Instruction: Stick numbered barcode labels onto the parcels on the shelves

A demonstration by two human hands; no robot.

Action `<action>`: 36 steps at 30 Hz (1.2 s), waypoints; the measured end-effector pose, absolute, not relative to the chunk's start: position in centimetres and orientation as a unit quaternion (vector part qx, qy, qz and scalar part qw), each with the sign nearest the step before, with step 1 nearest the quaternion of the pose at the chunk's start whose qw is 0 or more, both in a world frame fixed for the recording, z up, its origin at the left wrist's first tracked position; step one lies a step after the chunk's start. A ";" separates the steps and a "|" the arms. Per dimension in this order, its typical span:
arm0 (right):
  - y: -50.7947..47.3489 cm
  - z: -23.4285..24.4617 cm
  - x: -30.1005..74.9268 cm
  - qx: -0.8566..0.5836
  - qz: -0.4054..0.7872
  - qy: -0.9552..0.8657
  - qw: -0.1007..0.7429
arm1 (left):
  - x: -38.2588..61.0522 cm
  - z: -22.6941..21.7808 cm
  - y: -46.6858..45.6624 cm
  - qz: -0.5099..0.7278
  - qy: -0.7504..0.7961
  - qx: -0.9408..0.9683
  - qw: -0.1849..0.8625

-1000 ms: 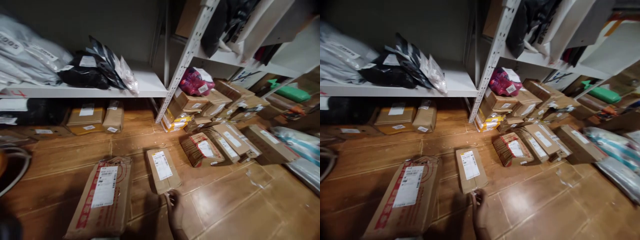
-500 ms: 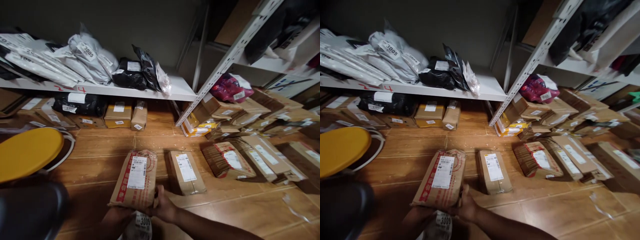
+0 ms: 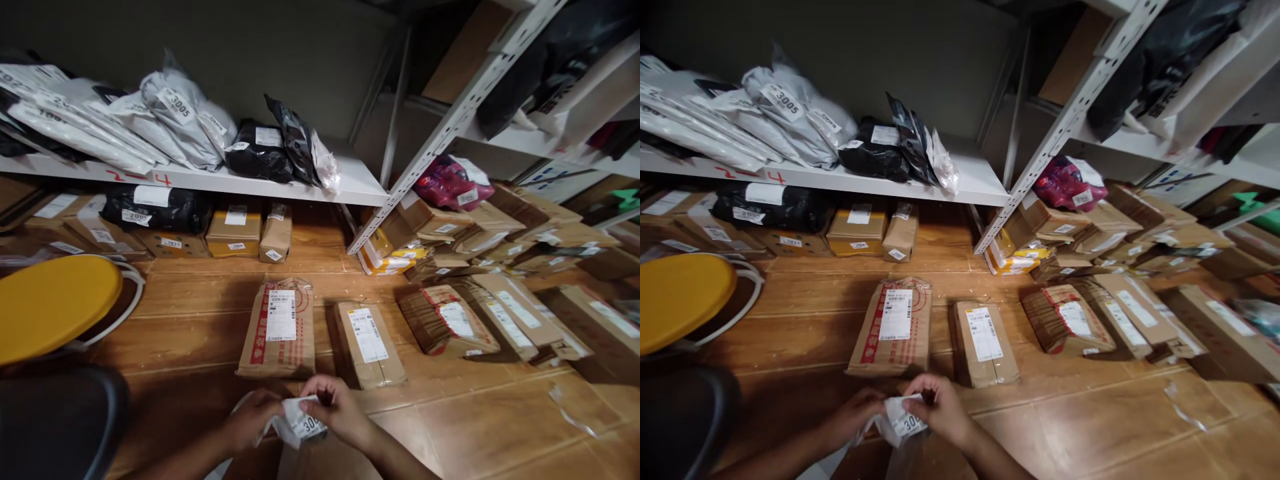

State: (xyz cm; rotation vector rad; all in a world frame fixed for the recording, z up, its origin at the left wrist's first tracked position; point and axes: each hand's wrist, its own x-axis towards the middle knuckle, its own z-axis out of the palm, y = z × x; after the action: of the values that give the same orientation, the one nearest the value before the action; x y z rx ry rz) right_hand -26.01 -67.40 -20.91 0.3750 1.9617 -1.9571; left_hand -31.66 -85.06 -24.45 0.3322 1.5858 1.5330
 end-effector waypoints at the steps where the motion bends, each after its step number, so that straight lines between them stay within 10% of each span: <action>1: -67.7 -21.4 -25.7 0.156 -0.701 0.678 0.156 | -31.3 -24.2 -85.3 0.634 0.629 0.120 0.434; 17: -68.5 -20.8 -25.7 0.291 -0.774 0.551 0.109 | -30.8 -21.1 -87.7 0.483 0.833 0.165 0.215; 36: -71.0 -23.2 -23.8 0.212 -0.696 0.682 0.074 | -28.3 -24.0 -87.4 0.634 0.697 -0.012 0.336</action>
State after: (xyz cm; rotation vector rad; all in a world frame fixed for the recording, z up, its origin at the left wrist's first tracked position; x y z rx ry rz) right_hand -23.80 -71.04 -23.17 0.6372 2.0460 -2.0895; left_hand -28.29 -87.39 -24.00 -0.0302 1.8173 1.6530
